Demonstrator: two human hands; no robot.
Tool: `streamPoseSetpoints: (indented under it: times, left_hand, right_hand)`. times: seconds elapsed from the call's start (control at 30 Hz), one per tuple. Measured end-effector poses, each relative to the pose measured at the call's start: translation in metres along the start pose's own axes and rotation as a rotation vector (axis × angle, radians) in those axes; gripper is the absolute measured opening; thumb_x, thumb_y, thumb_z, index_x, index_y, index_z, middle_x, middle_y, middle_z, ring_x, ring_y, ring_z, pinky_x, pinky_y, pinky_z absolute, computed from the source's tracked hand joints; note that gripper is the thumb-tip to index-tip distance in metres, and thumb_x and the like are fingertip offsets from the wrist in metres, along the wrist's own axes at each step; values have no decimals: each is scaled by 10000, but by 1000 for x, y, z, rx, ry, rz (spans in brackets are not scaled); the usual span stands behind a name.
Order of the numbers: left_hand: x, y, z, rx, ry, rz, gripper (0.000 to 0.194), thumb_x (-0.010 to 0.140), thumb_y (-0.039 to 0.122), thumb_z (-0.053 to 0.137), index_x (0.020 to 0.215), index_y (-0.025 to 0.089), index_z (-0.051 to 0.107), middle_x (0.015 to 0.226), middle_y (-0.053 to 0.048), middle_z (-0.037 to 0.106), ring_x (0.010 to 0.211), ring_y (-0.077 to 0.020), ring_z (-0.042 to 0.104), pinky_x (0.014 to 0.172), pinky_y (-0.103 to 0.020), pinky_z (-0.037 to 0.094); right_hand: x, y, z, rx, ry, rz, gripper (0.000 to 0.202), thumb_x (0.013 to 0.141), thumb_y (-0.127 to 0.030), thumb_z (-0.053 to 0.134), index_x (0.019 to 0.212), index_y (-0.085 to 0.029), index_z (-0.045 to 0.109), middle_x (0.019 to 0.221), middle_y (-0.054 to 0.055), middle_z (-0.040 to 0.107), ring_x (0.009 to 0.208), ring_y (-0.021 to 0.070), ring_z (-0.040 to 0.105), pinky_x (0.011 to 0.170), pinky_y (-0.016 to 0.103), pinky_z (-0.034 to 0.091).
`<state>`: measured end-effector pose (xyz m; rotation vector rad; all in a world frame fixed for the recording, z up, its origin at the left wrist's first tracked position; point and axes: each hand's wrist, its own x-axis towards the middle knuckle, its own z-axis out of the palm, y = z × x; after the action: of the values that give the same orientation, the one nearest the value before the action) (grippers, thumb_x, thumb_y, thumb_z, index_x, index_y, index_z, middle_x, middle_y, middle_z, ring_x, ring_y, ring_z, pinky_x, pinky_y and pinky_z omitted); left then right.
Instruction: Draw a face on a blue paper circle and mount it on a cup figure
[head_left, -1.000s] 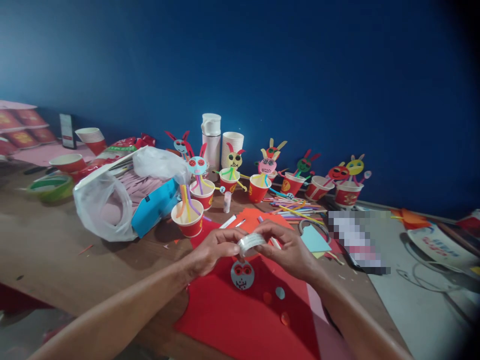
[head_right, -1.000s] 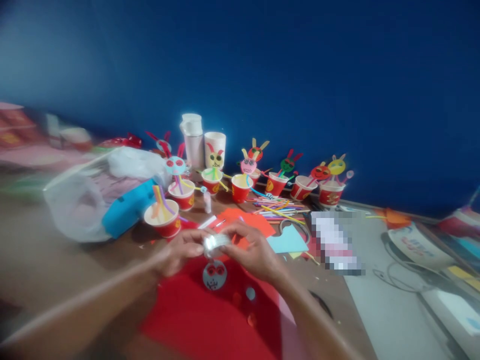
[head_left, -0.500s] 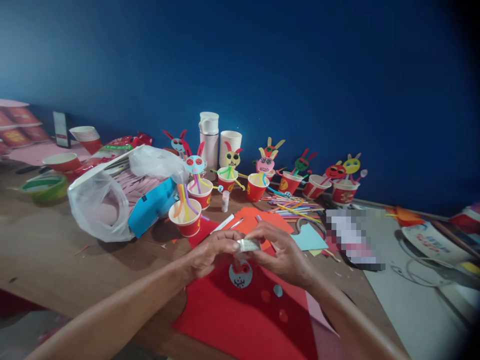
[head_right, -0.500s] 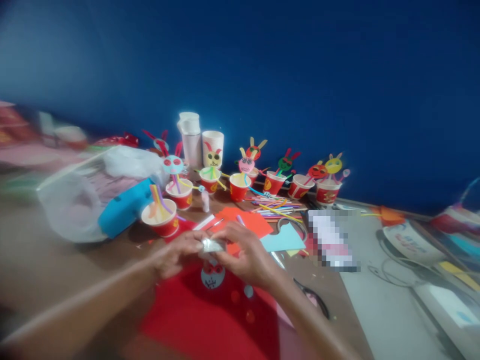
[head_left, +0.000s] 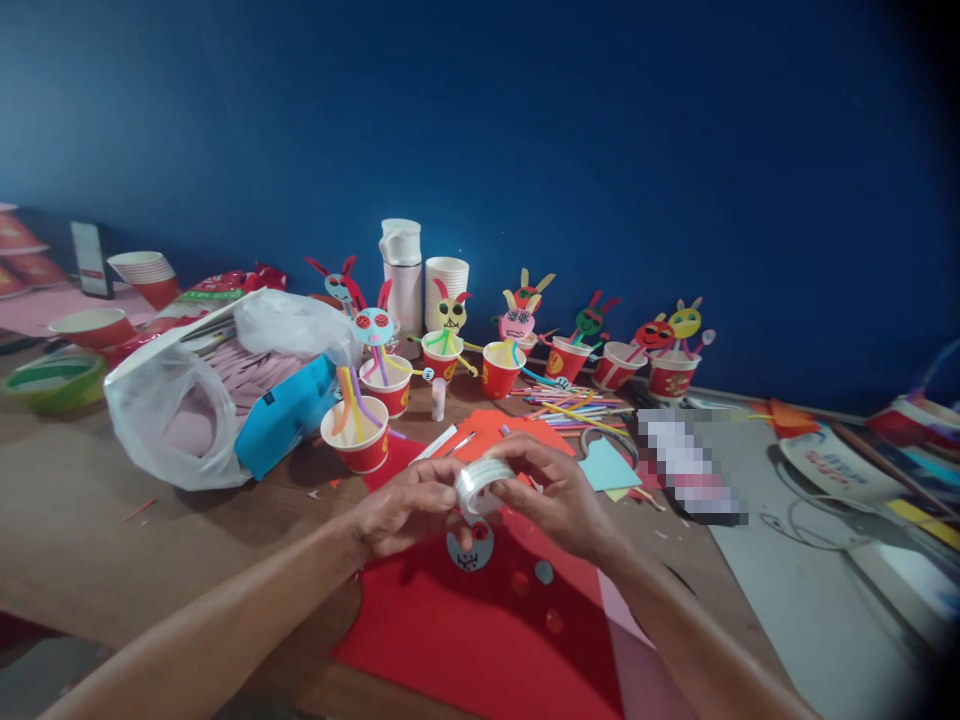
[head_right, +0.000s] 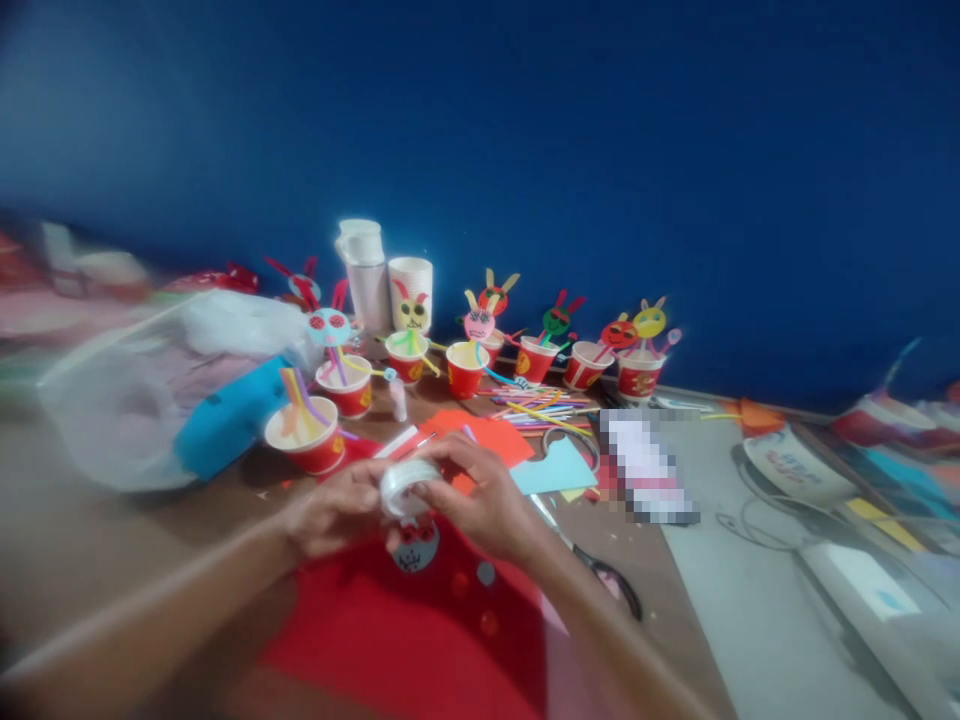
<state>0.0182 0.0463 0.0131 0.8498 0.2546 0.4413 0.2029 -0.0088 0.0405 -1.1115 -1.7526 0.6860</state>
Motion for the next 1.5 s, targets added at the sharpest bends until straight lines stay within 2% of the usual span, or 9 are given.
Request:
streamPoseSetpoints:
  times: [0.27,0.47,0.6,0.77,0.87,1.03,1.27,1.37,1.5]
  left_hand:
    - [0,0,0,-29,95,-42,251,599,241,692,799,114,610,766,-79,639,641,-169,589,559,-273,488]
    - [1,1,-1,-33,21,-14,178,596,188,615,751,112,573,786,-104,660,675,-197,603,549,-268,469]
    - [1,0,-2,-55,8,9,200,582,153,593,773,94,593,759,-90,649,620,-165,582,534,-259,468]
    - [2,-3,0,-49,8,32,199,545,81,557,741,93,590,740,-101,659,625,-182,613,507,-231,456]
    - [2,-3,0,-60,-7,26,228,579,120,590,803,82,606,784,-122,668,648,-190,623,528,-247,475]
    - [3,-4,-1,-23,102,17,239,691,233,644,873,84,602,761,-93,639,689,-190,627,524,-241,478]
    - [4,-7,2,94,274,7,171,659,240,622,757,106,580,628,-29,583,475,-113,549,471,-235,451]
    - [4,-7,1,122,267,10,165,620,215,600,741,105,585,611,-27,586,458,-117,551,465,-238,451]
    - [3,-6,1,110,199,-7,182,616,182,584,777,100,601,578,-47,614,515,-146,597,477,-222,446]
  right_hand:
    - [-2,2,10,-66,13,-18,120,795,-188,595,910,-219,604,826,3,604,763,138,557,713,257,441]
    - [-2,2,11,-80,-25,-30,175,784,-138,592,940,-214,612,882,14,615,774,137,555,712,260,437]
    - [-2,3,10,-47,12,-20,157,789,-159,590,931,-221,612,866,14,616,788,144,564,709,265,442]
    - [-1,3,9,43,26,-8,133,791,-206,609,923,-225,610,851,8,611,764,134,565,686,251,449]
    - [-2,7,9,133,50,26,125,794,-241,618,919,-229,609,851,4,614,762,131,571,688,246,453]
    - [-5,25,10,276,40,139,157,817,-316,599,949,-232,608,897,20,641,807,152,601,725,270,470]
    - [-8,36,15,137,10,195,269,780,-299,629,1042,-238,615,969,40,655,865,194,607,780,331,474]
    - [-8,34,14,119,1,181,210,776,-285,631,982,-247,642,928,21,665,848,186,608,785,323,468]
    - [-8,37,11,240,20,235,191,781,-308,631,968,-269,646,899,3,671,797,162,611,737,286,472]
